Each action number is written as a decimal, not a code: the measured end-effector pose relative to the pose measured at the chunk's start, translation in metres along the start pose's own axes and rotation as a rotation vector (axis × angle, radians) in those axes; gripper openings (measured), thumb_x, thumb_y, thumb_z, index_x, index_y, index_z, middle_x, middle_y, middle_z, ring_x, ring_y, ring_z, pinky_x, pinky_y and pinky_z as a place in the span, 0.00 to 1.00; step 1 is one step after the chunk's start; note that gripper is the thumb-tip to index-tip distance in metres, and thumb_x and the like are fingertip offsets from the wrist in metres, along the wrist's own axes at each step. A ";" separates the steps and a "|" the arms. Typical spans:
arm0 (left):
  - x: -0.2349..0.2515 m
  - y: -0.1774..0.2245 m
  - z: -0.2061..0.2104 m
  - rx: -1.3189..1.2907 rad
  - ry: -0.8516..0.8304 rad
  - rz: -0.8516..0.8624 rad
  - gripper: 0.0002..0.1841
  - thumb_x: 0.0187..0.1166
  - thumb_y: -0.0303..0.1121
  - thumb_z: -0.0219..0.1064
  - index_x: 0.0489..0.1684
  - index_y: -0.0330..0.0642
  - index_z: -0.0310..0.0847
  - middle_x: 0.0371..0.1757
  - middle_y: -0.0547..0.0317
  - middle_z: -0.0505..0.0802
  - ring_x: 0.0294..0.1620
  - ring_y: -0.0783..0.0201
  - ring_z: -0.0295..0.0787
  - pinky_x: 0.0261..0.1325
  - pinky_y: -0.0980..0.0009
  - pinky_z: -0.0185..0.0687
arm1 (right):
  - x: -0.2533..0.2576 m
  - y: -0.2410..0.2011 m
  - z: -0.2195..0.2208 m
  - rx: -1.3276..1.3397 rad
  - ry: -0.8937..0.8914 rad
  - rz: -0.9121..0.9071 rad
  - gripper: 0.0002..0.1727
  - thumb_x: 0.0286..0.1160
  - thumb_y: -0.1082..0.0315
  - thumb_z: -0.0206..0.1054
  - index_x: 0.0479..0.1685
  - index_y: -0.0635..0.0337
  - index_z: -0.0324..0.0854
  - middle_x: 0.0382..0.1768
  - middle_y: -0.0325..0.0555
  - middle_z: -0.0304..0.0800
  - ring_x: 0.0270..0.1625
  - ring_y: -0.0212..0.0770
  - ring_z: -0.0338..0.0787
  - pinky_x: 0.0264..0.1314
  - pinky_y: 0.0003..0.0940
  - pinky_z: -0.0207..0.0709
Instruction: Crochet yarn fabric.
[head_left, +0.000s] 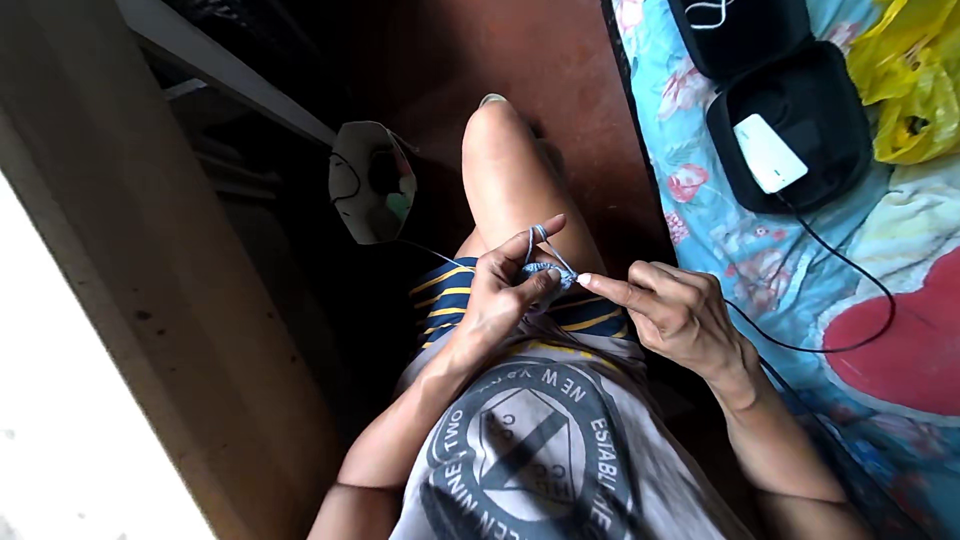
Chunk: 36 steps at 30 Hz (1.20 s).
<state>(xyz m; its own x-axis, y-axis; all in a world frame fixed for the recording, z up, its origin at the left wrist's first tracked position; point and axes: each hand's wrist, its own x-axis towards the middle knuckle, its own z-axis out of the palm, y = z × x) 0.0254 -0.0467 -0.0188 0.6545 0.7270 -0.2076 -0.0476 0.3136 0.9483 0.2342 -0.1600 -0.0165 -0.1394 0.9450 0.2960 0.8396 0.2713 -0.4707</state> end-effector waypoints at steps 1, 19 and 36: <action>0.000 0.000 0.001 0.002 -0.001 0.001 0.29 0.75 0.14 0.61 0.80 0.34 0.73 0.34 0.60 0.94 0.27 0.75 0.86 0.31 0.81 0.82 | -0.001 -0.001 0.000 -0.009 0.005 0.007 0.26 0.76 0.75 0.58 0.65 0.42 0.92 0.20 0.42 0.72 0.19 0.41 0.72 0.18 0.33 0.59; 0.001 -0.003 0.004 -0.185 0.002 -0.107 0.30 0.77 0.16 0.61 0.82 0.38 0.70 0.32 0.56 0.91 0.23 0.73 0.84 0.26 0.80 0.81 | -0.011 -0.006 0.014 0.094 0.098 0.124 0.23 0.78 0.75 0.58 0.63 0.45 0.93 0.21 0.43 0.73 0.20 0.38 0.73 0.20 0.31 0.62; 0.001 -0.006 0.005 -0.146 0.005 -0.079 0.31 0.75 0.15 0.61 0.82 0.38 0.70 0.31 0.57 0.92 0.24 0.73 0.84 0.28 0.80 0.81 | -0.010 -0.005 0.016 0.023 0.095 0.098 0.24 0.77 0.75 0.58 0.64 0.43 0.93 0.21 0.43 0.72 0.19 0.39 0.72 0.19 0.32 0.60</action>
<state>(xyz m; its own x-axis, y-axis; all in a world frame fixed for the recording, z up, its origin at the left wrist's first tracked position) 0.0300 -0.0506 -0.0236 0.6566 0.6996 -0.2818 -0.1058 0.4554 0.8840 0.2228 -0.1676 -0.0303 -0.0058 0.9458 0.3247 0.8345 0.1835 -0.5196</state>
